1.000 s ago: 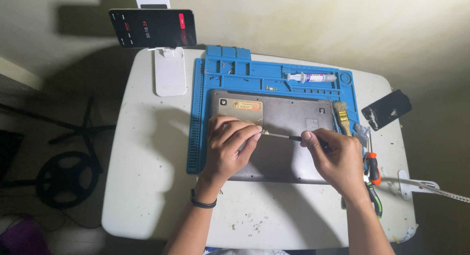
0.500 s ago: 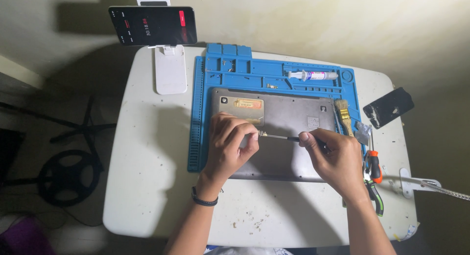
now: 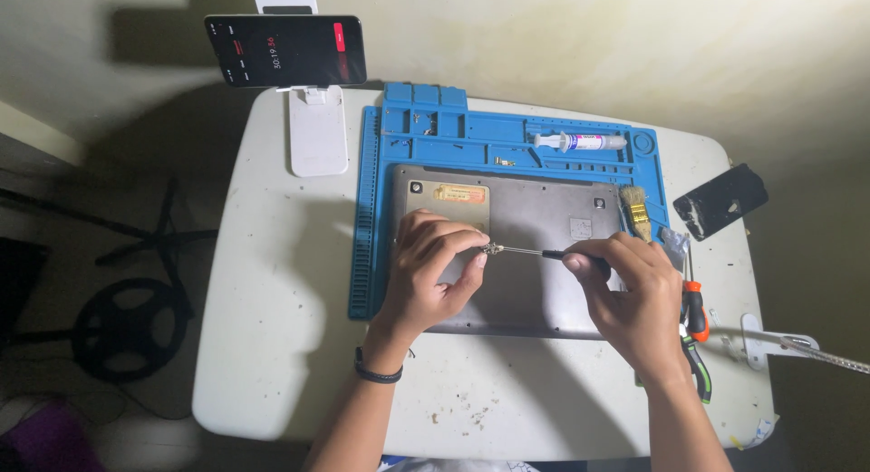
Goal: Removing multiple screws from the back cover of a laptop using a precision screwdriver on an anti-static mat.
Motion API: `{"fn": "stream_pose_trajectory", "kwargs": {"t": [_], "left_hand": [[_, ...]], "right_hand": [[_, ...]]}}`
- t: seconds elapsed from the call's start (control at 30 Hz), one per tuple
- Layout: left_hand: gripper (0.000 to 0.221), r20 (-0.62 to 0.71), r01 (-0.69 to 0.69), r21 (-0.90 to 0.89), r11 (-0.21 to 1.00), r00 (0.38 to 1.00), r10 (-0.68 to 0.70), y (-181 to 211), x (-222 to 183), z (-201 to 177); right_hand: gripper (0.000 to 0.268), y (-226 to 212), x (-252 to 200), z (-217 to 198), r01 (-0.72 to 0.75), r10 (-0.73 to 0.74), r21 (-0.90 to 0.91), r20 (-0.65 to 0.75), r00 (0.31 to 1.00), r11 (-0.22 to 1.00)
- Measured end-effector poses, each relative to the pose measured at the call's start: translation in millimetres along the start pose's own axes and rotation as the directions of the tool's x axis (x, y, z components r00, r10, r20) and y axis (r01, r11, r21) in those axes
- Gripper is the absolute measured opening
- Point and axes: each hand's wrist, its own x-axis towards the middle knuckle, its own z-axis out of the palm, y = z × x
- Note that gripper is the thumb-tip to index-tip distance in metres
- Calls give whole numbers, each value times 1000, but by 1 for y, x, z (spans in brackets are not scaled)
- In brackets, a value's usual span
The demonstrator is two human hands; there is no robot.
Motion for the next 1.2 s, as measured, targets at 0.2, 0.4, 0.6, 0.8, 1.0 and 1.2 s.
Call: {"fn": "stream_pose_trajectory", "kwargs": {"t": [0.2, 0.4, 0.6, 0.8, 1.0, 1.2], "left_hand": [[13, -8, -8, 0, 1000, 1000, 8, 0, 0, 0], [14, -12, -11, -13, 1000, 1000, 10, -1, 0, -1], [13, -15, -20, -7, 1000, 1000, 20, 0, 1, -1], [11, 5, -44, 36, 998, 999, 43, -1, 1, 0], [7, 40, -17, 33, 999, 999, 16, -1, -3, 1], [6, 37, 98, -147, 984, 995, -93, 0, -2, 1]], "right_hand": [[1, 0, -3, -1, 61, -62, -10, -35, 998, 998], [3, 3, -2, 0, 74, -74, 8, -36, 997, 997], [6, 1, -2, 0, 75, -74, 15, -39, 996, 997], [4, 8, -3, 2, 75, -75, -7, -28, 997, 997], [4, 7, -2, 2, 76, -76, -19, -20, 997, 997], [2, 4, -3, 3, 46, -46, 10, -5, 999, 999]]}}
